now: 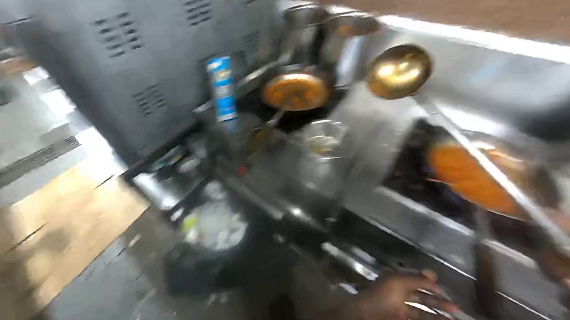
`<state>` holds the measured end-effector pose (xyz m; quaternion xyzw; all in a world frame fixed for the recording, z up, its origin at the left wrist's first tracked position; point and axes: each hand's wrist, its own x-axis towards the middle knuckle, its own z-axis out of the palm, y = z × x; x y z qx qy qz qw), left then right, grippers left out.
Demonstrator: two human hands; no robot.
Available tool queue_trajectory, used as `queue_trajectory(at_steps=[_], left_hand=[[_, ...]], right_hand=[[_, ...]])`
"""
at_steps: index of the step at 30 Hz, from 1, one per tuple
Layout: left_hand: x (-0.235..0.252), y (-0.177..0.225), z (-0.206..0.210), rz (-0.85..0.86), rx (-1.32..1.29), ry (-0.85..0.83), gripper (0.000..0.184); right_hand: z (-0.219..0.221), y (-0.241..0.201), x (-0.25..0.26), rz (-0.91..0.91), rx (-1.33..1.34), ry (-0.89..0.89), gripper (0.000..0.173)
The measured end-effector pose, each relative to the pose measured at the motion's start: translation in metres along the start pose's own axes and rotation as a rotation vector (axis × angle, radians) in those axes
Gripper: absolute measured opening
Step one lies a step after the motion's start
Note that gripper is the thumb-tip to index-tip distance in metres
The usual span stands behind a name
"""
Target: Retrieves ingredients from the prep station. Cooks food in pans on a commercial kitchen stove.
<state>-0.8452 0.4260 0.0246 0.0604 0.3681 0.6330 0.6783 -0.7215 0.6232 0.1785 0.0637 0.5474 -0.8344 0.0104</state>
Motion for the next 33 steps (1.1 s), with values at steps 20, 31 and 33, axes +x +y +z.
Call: queue_trajectory(at_steps=[20,31,33], left_hand=[[0.104,0.026,0.084,-0.121,0.034,0.169,0.026],[0.121,0.024,0.085,-0.122,-0.002,0.184,0.031],[0.121,0.025,0.084,-0.119,-0.038,0.176,0.035]], right_hand=[[-0.087,0.067,-0.027,0.866,-1.554,0.840,0.092],[-0.103,0.057,-0.038,0.765,-1.353,0.921,0.085],[-0.102,0.068,-0.057,0.485,-0.922,0.960,0.082]])
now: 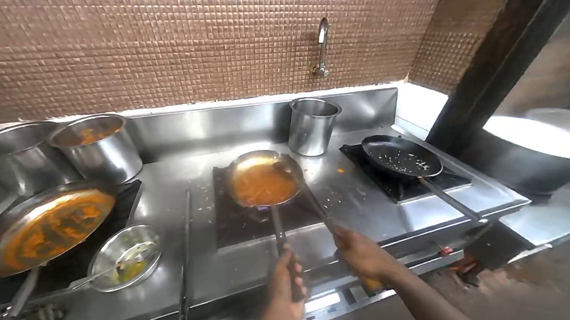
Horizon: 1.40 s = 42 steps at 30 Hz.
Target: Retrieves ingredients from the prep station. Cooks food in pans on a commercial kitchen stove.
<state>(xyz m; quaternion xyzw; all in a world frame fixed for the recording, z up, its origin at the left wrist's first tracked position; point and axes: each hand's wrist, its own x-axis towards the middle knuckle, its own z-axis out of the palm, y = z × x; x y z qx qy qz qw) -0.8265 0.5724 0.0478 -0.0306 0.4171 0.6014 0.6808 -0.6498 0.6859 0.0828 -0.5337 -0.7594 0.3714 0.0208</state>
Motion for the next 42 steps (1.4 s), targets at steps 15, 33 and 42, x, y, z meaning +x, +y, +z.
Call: queue_trajectory(at_steps=[15,33,42], left_hand=[[-0.013,-0.002,-0.003,-0.025,0.060,-0.035,0.025],[-0.009,0.008,-0.013,-0.074,0.093,-0.053,0.016],[-0.017,0.001,-0.002,-0.065,0.094,-0.009,0.016]], right_hand=[[0.026,0.012,-0.033,-0.101,0.457,-0.177,0.083],[0.007,0.024,-0.064,-0.121,0.391,-0.199,0.084],[0.010,0.030,-0.037,-0.065,0.489,-0.168,0.084]])
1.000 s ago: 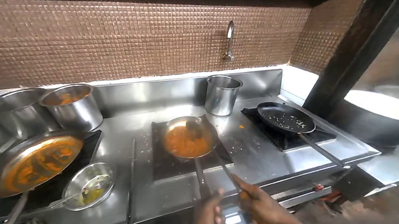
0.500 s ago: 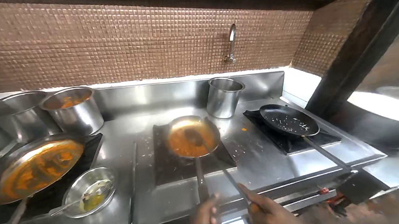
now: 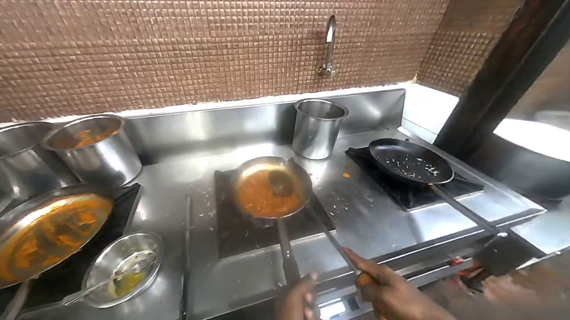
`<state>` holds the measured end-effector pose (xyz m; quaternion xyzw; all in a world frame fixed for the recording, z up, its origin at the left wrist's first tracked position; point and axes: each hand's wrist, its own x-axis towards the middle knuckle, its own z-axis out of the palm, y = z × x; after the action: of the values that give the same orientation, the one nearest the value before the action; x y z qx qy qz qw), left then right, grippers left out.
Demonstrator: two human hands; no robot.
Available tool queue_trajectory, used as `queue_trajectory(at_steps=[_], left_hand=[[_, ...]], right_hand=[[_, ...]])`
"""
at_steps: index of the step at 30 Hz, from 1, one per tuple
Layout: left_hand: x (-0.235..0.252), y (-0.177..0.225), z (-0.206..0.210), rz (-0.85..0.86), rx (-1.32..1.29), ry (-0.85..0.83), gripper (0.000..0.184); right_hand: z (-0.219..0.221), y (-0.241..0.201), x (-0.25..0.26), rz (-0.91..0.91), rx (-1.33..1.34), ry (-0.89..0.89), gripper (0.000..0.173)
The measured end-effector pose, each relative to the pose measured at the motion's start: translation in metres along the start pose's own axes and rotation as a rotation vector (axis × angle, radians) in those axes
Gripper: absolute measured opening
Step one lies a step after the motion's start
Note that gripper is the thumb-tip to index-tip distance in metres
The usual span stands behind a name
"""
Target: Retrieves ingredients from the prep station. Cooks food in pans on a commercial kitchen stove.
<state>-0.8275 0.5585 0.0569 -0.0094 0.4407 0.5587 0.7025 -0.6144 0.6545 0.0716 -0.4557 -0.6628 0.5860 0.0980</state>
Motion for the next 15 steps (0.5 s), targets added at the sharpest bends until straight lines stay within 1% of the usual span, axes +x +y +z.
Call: queue_trajectory(at_steps=[2,5,6,9,13,15], left_hand=[[-0.006,-0.004,0.004,0.005,0.042,-0.015,0.013],[0.010,0.000,-0.001,0.006,-0.008,-0.014,0.013],[0.009,0.001,0.000,0.011,-0.017,-0.004,0.014],[-0.006,-0.003,0.006,0.006,0.036,-0.015,0.014],[0.001,0.001,0.002,0.026,-0.012,0.004,0.015],[-0.009,-0.004,0.008,0.024,-0.001,-0.014,0.013]], right_hand=[[-0.002,0.002,0.001,0.003,0.014,-0.005,0.084],[-0.002,-0.003,-0.005,-0.052,0.136,-0.045,0.083],[0.001,-0.002,-0.003,-0.058,0.172,-0.064,0.083],[0.002,-0.004,0.010,-0.040,0.098,-0.081,0.082],[-0.003,-0.018,0.014,-0.141,0.108,-0.013,0.083],[-0.022,-0.031,0.018,-0.206,0.189,0.070,0.082]])
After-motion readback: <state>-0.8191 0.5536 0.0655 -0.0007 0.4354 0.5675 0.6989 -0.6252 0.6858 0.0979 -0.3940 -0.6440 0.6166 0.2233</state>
